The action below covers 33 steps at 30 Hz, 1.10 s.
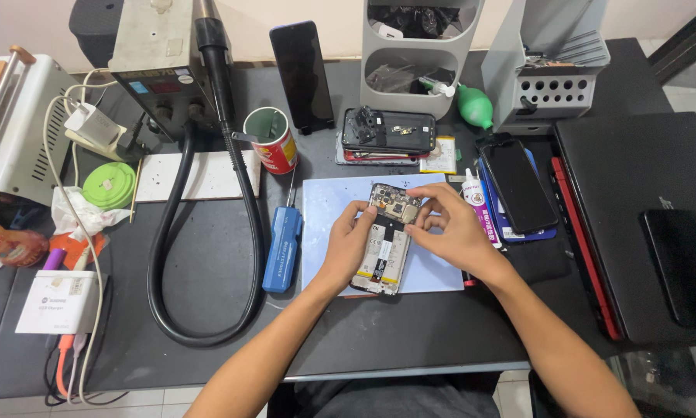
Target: The person assembles a disassembled smartphone on a workbench. They place the motherboard into the chassis, connect ribbon cables, and secure a metal bracket with a screwdriver.
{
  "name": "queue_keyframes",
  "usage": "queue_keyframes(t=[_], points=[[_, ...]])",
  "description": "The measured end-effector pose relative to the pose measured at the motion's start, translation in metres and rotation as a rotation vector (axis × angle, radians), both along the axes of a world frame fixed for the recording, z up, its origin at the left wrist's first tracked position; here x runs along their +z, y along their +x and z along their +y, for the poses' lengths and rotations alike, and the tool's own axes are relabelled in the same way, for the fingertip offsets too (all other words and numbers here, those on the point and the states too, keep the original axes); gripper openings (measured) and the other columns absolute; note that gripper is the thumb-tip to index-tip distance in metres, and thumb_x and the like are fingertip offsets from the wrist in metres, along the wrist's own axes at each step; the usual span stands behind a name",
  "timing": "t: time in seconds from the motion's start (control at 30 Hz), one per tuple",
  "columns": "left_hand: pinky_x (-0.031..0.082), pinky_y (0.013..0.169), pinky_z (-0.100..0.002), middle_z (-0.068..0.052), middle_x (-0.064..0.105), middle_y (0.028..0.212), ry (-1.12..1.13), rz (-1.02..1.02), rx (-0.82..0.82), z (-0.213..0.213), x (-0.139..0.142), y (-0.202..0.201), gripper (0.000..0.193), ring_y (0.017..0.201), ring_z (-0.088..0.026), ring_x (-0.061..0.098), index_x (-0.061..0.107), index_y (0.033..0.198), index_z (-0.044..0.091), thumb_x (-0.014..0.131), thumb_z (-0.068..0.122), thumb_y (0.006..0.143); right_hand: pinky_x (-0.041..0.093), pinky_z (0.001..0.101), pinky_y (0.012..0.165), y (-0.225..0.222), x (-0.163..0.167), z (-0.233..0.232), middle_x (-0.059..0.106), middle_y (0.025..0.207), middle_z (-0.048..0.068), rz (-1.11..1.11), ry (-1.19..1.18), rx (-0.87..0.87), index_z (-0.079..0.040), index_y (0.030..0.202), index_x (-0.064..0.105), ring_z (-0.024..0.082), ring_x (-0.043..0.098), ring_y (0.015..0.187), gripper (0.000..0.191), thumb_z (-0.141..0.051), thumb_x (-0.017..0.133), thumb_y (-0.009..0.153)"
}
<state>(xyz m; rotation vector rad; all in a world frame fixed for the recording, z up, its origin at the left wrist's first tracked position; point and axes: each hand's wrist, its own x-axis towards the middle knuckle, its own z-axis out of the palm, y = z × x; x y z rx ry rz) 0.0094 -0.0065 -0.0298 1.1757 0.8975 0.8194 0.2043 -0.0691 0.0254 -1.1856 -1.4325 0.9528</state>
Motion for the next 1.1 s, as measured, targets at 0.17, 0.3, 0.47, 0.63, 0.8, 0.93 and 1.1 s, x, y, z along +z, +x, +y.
queue_keyframes(t=[0.17,0.3,0.47,0.63,0.8,0.93,1.1], points=[[0.044,0.056,-0.022,-0.001,0.065,0.075,-0.017,-0.019,0.0,0.0,0.001,0.001,0.026,0.065,-0.004,0.056,0.062,0.109,0.005,0.053,0.028,0.106,0.058,0.0268,0.077,-0.001,0.006,-0.003,0.058,0.114,0.008,-0.347,0.187,-0.091,-0.004,0.13,0.064,0.012,0.063,0.084,0.053,0.002,0.079,0.079],[0.043,0.056,-0.022,-0.001,0.065,0.076,-0.031,-0.05,-0.009,0.0,0.0,0.002,0.025,0.065,-0.004,0.056,0.062,0.108,0.004,0.054,0.028,0.106,0.055,0.027,0.07,-0.001,0.009,-0.002,0.06,0.115,0.008,-0.472,0.267,-0.123,-0.004,0.129,0.064,0.014,0.063,0.077,0.054,-0.003,0.081,0.078],[0.043,0.056,-0.022,0.0,0.064,0.076,-0.015,-0.046,-0.006,0.0,-0.001,0.002,0.025,0.066,-0.004,0.055,0.063,0.108,0.005,0.054,0.028,0.106,0.056,0.028,0.072,0.0,0.012,-0.001,0.059,0.117,0.009,-0.487,0.332,-0.115,-0.003,0.128,0.064,0.016,0.063,0.082,0.052,-0.003,0.08,0.079],[0.043,0.057,-0.022,-0.001,0.064,0.076,-0.006,-0.029,-0.006,0.001,-0.001,0.002,0.025,0.066,-0.004,0.055,0.063,0.108,0.004,0.054,0.028,0.106,0.057,0.0287,0.074,0.0,0.013,-0.001,0.062,0.118,0.01,-0.51,0.336,-0.112,-0.003,0.13,0.064,0.017,0.065,0.086,0.052,-0.004,0.08,0.08],[0.046,0.059,-0.022,-0.001,0.066,0.081,-0.026,-0.072,-0.003,0.001,-0.002,0.002,0.025,0.069,-0.004,0.057,0.063,0.11,0.005,0.054,0.028,0.105,0.059,0.0291,0.078,0.0,0.014,-0.001,0.065,0.122,0.01,-0.517,0.375,-0.122,-0.004,0.12,0.068,0.021,0.068,0.102,0.041,-0.006,0.08,0.082],[0.045,0.06,-0.022,-0.002,0.065,0.081,0.003,-0.045,-0.005,0.0,-0.002,0.001,0.026,0.07,-0.004,0.057,0.063,0.111,0.003,0.054,0.027,0.106,0.061,0.029,0.079,0.001,0.015,-0.002,0.065,0.122,0.009,-0.538,0.33,-0.135,-0.005,0.116,0.071,0.022,0.069,0.106,0.036,-0.007,0.081,0.081],[0.047,0.059,-0.022,-0.003,0.067,0.082,-0.04,-0.067,0.002,0.0,0.0,0.001,0.026,0.069,-0.004,0.059,0.062,0.112,0.003,0.053,0.027,0.105,0.061,0.0288,0.081,0.0,0.016,-0.003,0.064,0.124,0.009,-0.538,0.303,-0.134,-0.006,0.116,0.072,0.021,0.068,0.108,0.036,-0.007,0.081,0.082]])
